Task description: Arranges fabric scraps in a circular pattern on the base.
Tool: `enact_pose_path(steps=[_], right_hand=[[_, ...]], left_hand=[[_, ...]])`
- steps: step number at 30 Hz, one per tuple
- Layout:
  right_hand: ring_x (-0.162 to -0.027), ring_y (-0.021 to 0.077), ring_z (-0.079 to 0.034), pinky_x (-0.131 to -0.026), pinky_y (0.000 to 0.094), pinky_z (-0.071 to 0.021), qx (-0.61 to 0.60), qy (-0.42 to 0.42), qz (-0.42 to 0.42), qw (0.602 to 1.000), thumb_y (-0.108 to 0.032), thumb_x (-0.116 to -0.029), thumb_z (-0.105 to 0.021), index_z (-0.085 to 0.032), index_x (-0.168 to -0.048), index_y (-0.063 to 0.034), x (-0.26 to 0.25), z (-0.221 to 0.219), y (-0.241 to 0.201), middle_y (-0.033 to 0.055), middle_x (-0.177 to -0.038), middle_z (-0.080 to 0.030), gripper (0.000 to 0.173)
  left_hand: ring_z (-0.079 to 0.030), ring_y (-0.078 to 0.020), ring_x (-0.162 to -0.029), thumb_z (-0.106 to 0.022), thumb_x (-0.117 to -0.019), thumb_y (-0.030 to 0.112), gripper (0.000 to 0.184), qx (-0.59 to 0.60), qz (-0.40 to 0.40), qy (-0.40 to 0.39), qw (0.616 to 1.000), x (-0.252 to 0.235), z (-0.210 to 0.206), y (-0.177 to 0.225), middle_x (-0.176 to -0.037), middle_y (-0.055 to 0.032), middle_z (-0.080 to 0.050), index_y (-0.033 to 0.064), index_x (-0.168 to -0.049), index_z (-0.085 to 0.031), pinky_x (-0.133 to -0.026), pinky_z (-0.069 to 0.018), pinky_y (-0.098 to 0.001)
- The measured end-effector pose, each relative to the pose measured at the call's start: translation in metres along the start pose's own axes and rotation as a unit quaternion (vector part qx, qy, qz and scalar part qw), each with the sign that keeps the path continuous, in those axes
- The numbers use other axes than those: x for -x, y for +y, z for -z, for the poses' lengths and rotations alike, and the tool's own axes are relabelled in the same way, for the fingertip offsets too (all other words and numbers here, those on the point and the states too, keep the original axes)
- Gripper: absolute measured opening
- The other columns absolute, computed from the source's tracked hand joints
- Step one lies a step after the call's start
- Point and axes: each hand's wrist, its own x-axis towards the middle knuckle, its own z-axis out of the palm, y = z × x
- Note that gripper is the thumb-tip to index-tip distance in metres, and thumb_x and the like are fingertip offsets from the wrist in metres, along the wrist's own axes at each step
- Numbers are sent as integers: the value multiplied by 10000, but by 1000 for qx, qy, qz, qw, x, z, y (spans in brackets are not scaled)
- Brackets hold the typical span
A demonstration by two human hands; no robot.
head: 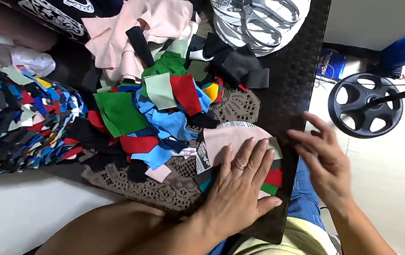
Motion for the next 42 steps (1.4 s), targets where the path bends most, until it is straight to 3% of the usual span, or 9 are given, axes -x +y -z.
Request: enact_pose_path(steps=[5, 15, 22, 26, 28, 31, 33, 36, 42], right_hand=[[-1335, 128, -532, -1066, 288, -481, -101, 109, -79, 986, -119, -1022, -526, -751, -1175, -129, -6, 17, 7, 20, -1428, -591, 272], [-1249, 112, -589, -1013, 254, -506, -75, 121, -68, 987, -93, -997, -526, -747, -1110, -46, 1, 17, 14, 49, -1309, -655, 253], [-1276, 83, -554, -1026, 218, -489, -4, 89, 21, 996, -82, -990, -526, -740, -1102, -21, -2, 20, 8, 72, -1343, -618, 248], [-1278, 100, -540, -1047, 212, -448, 69, 54, 110, 990, -100, -1007, -544, -732, -1093, -13, -16, 9, -6, 141, -1298, -631, 224], [-1216, 76, -577, -1005, 183, -476, 57, 40, 139, 988, -85, -1009, -543, -735, -1107, 0, -24, -1, -11, 128, -1240, -657, 231], [-1056, 40, -639, -893, 179, -545, 6, 30, 136, 990, -52, -1007, -528, -719, -1102, 49, -32, -14, -10, 90, -1167, -678, 237], [-962, 28, -666, -830, 205, -582, -22, 48, 111, 992, -36, -999, -520, -702, -1094, 66, -36, -17, -5, 54, -1113, -688, 229], [-879, 31, -698, -774, 251, -609, -115, 71, -21, 991, -65, -1019, -483, -673, -1125, -55, -40, -9, -7, -68, -1056, -716, 217], [-857, 86, -721, -767, 269, -621, -232, 70, -181, 953, -33, -1041, -400, -675, -1091, -79, -54, 3, -18, -20, -1009, -734, 283]], left_hand=[[-393, -356, -1484, -297, -990, 722, 878, -6, -5, -7, 1000, 0, 0, -1, -1585, -151, -457, 48, -1533, -440, -1162, -213, -661], [-355, -458, -1485, -292, -1023, 675, 837, 13, 98, 33, 995, -10, 5, -4, -1589, -209, -430, 36, -1540, -447, -1161, -207, -720], [-320, -345, -1529, -433, -960, 689, 838, 78, -60, -40, 994, -10, 10, -34, -1634, -124, -389, 110, -1565, -416, -1203, -228, -633], [-314, -355, -1530, -480, -958, 656, 829, 100, -70, -44, 992, -11, 13, -35, -1641, -138, -373, 94, -1565, -418, -1195, -232, -640], [-389, -356, -1491, -544, -981, 542, 696, 132, -41, -1, 990, -14, 18, -37, -1587, -139, -458, 87, -1507, -506, -1190, -270, -629], [-576, -312, -1333, -604, -980, 231, 364, 131, 66, 109, 983, -24, 41, -59, -1377, -116, -655, 81, -1296, -705, -1095, -448, -540], [-635, -310, -1219, -609, -985, 108, 279, 124, 145, 135, 972, -29, 69, -83, -1270, -141, -691, 43, -1229, -727, -1022, -510, -494], [-690, -286, -1029, -567, -1002, 74, 246, 133, 228, 158, 951, -33, 92, -110, -1152, -174, -702, 17, -1187, -720, -899, -568, -456], [-689, -182, -955, -541, -1020, 101, 234, 138, 315, 191, 919, -39, 124, -133, -1133, -131, -709, 45, -1162, -719, -868, -562, -372]])
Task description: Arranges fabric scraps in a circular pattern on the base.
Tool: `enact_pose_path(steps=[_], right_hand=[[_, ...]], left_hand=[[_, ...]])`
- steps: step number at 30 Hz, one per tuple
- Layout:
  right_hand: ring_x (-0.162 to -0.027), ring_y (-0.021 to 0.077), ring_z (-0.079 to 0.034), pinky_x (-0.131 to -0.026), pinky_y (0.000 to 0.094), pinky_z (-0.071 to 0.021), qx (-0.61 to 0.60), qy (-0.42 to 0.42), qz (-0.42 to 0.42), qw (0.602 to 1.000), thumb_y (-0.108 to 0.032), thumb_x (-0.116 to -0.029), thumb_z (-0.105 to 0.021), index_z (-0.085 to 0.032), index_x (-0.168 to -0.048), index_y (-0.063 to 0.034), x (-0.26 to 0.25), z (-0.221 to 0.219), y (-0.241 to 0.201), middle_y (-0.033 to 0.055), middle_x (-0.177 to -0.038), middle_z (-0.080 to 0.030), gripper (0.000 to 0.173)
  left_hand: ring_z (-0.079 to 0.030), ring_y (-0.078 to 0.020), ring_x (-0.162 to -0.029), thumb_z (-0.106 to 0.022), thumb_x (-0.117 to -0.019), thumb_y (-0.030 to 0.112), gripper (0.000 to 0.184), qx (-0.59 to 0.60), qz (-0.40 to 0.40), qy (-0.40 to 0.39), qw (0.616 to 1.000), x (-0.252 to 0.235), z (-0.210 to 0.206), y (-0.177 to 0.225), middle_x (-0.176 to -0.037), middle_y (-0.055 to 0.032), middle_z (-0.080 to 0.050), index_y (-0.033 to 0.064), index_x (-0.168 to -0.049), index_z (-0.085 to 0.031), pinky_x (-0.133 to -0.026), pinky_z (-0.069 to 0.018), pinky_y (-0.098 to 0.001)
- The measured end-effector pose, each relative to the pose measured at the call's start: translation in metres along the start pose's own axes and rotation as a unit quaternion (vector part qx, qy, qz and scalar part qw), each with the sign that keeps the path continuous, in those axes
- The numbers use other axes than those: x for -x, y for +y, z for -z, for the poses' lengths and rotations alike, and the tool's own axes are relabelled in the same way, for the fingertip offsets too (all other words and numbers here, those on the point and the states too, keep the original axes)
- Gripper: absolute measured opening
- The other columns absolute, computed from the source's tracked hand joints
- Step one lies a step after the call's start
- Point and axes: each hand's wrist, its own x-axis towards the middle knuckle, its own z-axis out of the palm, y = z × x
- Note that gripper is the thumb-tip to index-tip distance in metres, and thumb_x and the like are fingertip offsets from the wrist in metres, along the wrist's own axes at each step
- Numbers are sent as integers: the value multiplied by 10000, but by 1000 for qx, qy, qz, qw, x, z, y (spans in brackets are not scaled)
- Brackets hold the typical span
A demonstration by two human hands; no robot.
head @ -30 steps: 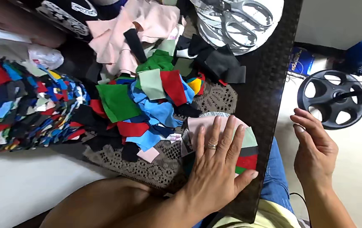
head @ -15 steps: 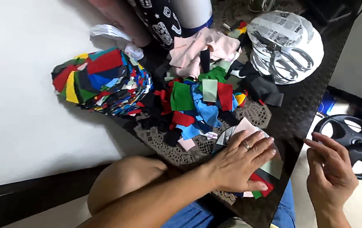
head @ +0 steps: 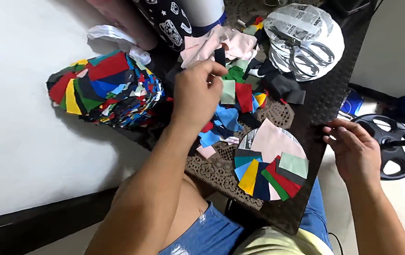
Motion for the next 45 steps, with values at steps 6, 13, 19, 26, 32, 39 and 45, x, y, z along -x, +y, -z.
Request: enact_pose_path(steps=[6, 13, 19, 26, 32, 39, 45], right_hand=[[-859, 85, -723, -748, 246, -614, 24, -7, 8, 1000, -19, -1022, -427, -688, -1046, -61, -2, -5, -2, -10, -964, -749, 265], [-909, 17, -696, -775, 204, -596, 164, -57, 108, 979, -64, -981, -513, -674, -1098, -52, 5, -14, 1, -72, -1010, -723, 200], [-876, -2, -689, -716, 174, -582, 192, -53, 106, 974, -82, -993, -505, -681, -1091, -60, 2, -11, 1, -87, -995, -721, 202], [-878, 63, -708, -753, 247, -606, 103, -12, 15, 994, -62, -1023, -442, -683, -1051, -96, 0, -5, -9, -49, -1009, -728, 246], [-881, 102, -716, -733, 286, -619, 91, -22, 11, 996, -60, -1036, -453, -689, -1109, -82, -4, -8, -15, -10, -1024, -726, 248], [-818, -13, -653, -736, 198, -568, 193, -147, 195, 950, -91, -988, -592, -681, -1093, -18, 6, -79, -26, -33, -989, -707, 156], [-776, 30, -645, -706, 185, -547, 204, -169, 278, 923, -86, -940, -654, -734, -968, -13, 14, -156, -33, 40, -869, -685, 112]], left_hand=[[-709, -219, -918, -601, -979, 59, 164, 23, 49, -35, 998, -4, 4, -9, -1048, -130, -731, 33, -1077, -730, -847, -576, -450], [-693, -171, -900, -601, -991, 80, 155, 0, 76, -15, 997, -9, 37, -23, -1044, -91, -726, 64, -1079, -728, -835, -561, -404], [-692, -233, -879, -607, -973, 19, 165, -12, -14, -124, 992, 26, 26, -26, -1031, -120, -719, 44, -1047, -752, -798, -583, -451], [-662, -302, -1036, -594, -920, -41, 312, -61, -219, -156, 961, 48, -11, -25, -1175, -127, -672, 107, -1130, -772, -876, -565, -475], [-585, -440, -1180, -714, -897, 1, 104, -164, -225, -185, 942, 39, -26, -28, -1241, -204, -632, 31, -991, -747, -963, -488, -606], [-596, -334, -1184, -725, -926, 175, 145, -21, -85, 47, 995, 23, 5, -16, -1241, -157, -667, 40, -948, -772, -1006, -452, -538], [-650, -64, -665, -703, -956, 75, 35, 307, 127, -17, 943, 22, 10, 5, -825, -14, -695, 55, -985, -702, -615, -564, -231]])
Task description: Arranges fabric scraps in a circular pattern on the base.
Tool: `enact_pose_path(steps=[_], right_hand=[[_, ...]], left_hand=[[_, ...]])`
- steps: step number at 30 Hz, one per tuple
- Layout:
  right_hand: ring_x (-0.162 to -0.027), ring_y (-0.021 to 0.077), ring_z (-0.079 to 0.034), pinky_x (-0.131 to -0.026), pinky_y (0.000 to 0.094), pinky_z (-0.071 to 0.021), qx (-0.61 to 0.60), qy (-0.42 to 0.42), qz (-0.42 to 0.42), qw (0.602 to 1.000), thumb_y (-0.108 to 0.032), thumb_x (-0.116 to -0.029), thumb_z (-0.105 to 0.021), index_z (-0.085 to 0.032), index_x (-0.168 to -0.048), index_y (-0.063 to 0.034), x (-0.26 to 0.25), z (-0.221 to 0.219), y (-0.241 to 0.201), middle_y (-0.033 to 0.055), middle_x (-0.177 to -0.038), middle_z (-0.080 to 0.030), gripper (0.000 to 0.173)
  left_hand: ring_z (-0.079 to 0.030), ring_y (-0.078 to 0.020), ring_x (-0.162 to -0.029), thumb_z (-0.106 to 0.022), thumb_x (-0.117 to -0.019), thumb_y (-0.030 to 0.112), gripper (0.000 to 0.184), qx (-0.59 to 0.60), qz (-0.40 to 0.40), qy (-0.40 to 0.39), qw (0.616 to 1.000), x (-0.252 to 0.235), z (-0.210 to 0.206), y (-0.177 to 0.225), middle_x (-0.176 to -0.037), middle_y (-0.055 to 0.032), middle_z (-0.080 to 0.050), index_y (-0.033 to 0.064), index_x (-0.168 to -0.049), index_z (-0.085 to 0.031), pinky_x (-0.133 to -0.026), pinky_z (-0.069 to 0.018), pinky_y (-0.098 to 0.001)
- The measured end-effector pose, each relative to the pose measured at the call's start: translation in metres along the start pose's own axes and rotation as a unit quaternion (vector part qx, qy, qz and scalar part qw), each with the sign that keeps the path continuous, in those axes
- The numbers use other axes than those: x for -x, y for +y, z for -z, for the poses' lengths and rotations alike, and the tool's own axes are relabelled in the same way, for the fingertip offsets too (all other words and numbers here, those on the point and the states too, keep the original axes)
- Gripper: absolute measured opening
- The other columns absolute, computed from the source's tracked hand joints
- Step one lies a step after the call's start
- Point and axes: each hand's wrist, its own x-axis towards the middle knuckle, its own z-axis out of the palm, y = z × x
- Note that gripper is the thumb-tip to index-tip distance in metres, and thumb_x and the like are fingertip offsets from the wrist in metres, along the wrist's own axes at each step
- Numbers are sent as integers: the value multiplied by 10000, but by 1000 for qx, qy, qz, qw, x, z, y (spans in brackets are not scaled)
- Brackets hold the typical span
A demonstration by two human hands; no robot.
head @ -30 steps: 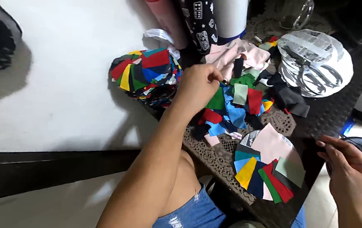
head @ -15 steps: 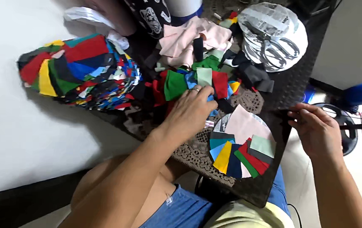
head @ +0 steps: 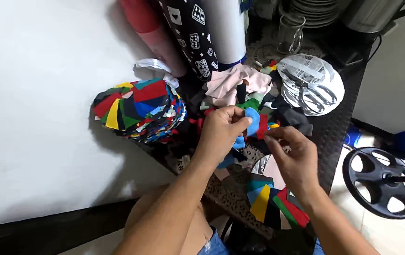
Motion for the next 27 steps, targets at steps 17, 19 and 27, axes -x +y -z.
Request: enact_pose_path(steps=[17, 19, 27], right_hand=[[-756, 128, -670, -673, 252, -552, 143, 46, 59, 987, -62, -904, -684, -754, -913, -17, -14, -5, 5, 80, -815, -695, 84], [-735, 41, -648, -668, 187, -539, 71, 23, 0, 997, -77, -926, -686, -751, -936, -17, -15, 0, 4, 45, -824, -691, 89], [-707, -22, -599, -642, 135, -502, -34, 0, -77, 996, -52, -953, -676, -732, -969, -19, -15, 5, 4, 0, -860, -670, 67]], left_hand=[[-716, -76, -757, -650, -964, 29, 140, -4, -4, -40, 999, 19, -16, 3, -882, -9, -753, 76, -1036, -760, -704, -607, -260], [-706, -62, -743, -673, -960, 47, 116, -12, -10, -35, 999, 18, -17, 3, -872, 3, -751, 88, -1017, -765, -684, -593, -245], [-689, -53, -693, -750, -924, 80, 40, -10, -38, -26, 999, 17, -20, 1, -832, 2, -723, 73, -954, -725, -655, -590, -217]])
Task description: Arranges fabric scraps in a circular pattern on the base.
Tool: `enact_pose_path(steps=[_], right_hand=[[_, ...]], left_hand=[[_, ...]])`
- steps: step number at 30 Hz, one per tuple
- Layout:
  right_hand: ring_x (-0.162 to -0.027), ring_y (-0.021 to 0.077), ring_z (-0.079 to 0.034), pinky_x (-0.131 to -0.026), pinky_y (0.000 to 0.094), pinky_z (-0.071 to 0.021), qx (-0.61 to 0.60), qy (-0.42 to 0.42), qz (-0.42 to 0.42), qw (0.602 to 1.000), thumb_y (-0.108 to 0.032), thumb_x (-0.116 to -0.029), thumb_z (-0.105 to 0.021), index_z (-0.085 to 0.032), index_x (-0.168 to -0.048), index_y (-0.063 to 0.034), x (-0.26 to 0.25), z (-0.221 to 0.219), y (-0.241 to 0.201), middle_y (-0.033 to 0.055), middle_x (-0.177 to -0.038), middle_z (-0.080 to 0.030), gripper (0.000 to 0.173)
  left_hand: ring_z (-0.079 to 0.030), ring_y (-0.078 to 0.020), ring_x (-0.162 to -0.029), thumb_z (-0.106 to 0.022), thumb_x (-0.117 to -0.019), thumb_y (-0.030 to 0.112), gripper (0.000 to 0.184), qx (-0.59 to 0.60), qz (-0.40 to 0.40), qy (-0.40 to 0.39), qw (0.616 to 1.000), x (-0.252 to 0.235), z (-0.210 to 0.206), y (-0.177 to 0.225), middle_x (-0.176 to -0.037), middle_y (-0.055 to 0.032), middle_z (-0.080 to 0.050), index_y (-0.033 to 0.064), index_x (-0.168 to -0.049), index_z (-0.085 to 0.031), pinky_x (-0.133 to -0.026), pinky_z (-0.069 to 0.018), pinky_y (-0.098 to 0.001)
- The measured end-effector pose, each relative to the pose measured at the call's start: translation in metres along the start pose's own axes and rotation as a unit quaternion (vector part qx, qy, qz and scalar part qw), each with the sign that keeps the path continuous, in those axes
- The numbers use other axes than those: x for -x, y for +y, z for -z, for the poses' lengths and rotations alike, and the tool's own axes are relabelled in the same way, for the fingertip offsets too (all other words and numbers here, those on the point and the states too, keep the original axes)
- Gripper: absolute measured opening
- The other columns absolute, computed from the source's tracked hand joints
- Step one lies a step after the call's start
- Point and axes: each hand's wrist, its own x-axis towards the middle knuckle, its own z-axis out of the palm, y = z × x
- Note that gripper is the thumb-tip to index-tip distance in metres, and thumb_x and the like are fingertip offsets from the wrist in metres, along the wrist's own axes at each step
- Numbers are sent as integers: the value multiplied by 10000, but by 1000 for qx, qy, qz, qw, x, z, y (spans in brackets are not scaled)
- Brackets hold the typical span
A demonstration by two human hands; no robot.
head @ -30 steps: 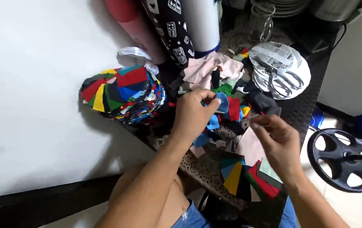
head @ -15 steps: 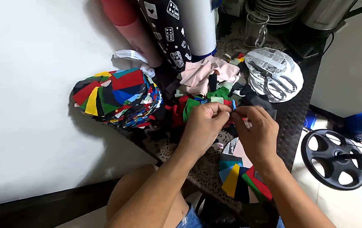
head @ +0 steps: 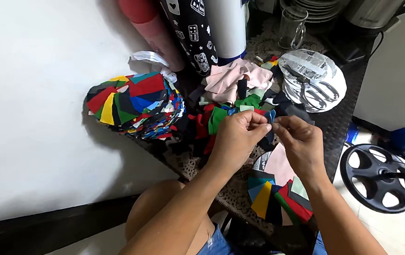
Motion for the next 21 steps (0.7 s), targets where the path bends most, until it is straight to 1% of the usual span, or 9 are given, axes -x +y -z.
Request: enact_pose_path(steps=[3, 7, 11, 13, 15, 17, 19, 21], right_hand=[[-731, -24, -607, -665, 130, -508, 17, 1, 32, 999, -41, -957, -660, -721, -976, 2, 2, -1, 1, 14, -861, -669, 77], [-767, -4, -627, -708, 132, -522, 58, 5, 77, 995, -37, -958, -647, -718, -964, 15, 4, -4, 1, 46, -865, -674, 88], [-754, 10, -624, -691, 145, -517, 78, 2, 84, 993, -72, -958, -655, -719, -965, 3, 4, -5, 2, 48, -857, -674, 99], [-738, 2, -612, -675, 143, -510, 67, -4, 71, 995, -84, -964, -657, -717, -972, 4, 4, -6, 3, 40, -854, -668, 107], [-693, -32, -582, -629, 121, -487, 34, -12, 37, 999, -96, -971, -652, -709, -973, -17, 3, -7, 3, -5, -833, -651, 97], [-659, -41, -576, -610, 122, -483, -19, -19, -4, 1000, -77, -973, -648, -702, -965, -40, 3, -7, 3, -44, -791, -647, 66], [-673, -11, -605, -632, 159, -513, -85, -26, -41, 995, -53, -969, -633, -706, -949, -62, 2, -4, 5, -53, -773, -659, 76], [-704, 22, -633, -676, 195, -546, -161, -32, -76, 984, -32, -974, -602, -704, -932, -74, 1, 0, 6, -41, -780, -673, 118]], left_hand=[[-680, -40, -680, -763, -918, 98, 52, -13, -12, 6, 1000, 0, -1, 0, -817, 7, -717, 75, -935, -720, -642, -582, -205], [-658, -7, -673, -752, -932, 116, 49, -61, -46, 18, 997, 2, -1, -2, -797, 20, -702, 82, -925, -717, -629, -557, -177], [-638, 8, -650, -732, -941, 101, 38, -101, -81, 31, 991, 2, 0, -3, -773, 22, -693, 78, -912, -722, -602, -537, -160], [-607, 17, -620, -726, -943, 94, 40, -113, -86, 34, 989, 2, 1, -3, -756, 24, -681, 77, -907, -723, -570, -503, -147], [-580, 14, -594, -716, -948, 90, 48, -116, -81, 32, 989, 1, 2, -2, -740, 24, -665, 75, -902, -719, -547, -479, -147], [-603, -1, -596, -712, -952, 95, 55, -109, -66, 22, 992, -1, 4, -2, -741, 15, -672, 75, -901, -717, -554, -508, -168], [-616, -24, -600, -710, -955, 95, 60, -88, -45, 7, 995, -3, 6, -3, -745, 7, -679, 74, -899, -716, -559, -521, -193], [-629, -43, -609, -692, -968, 94, 71, -61, -24, -8, 998, -5, 9, -6, -757, 4, -685, 76, -901, -709, -571, -537, -212]])
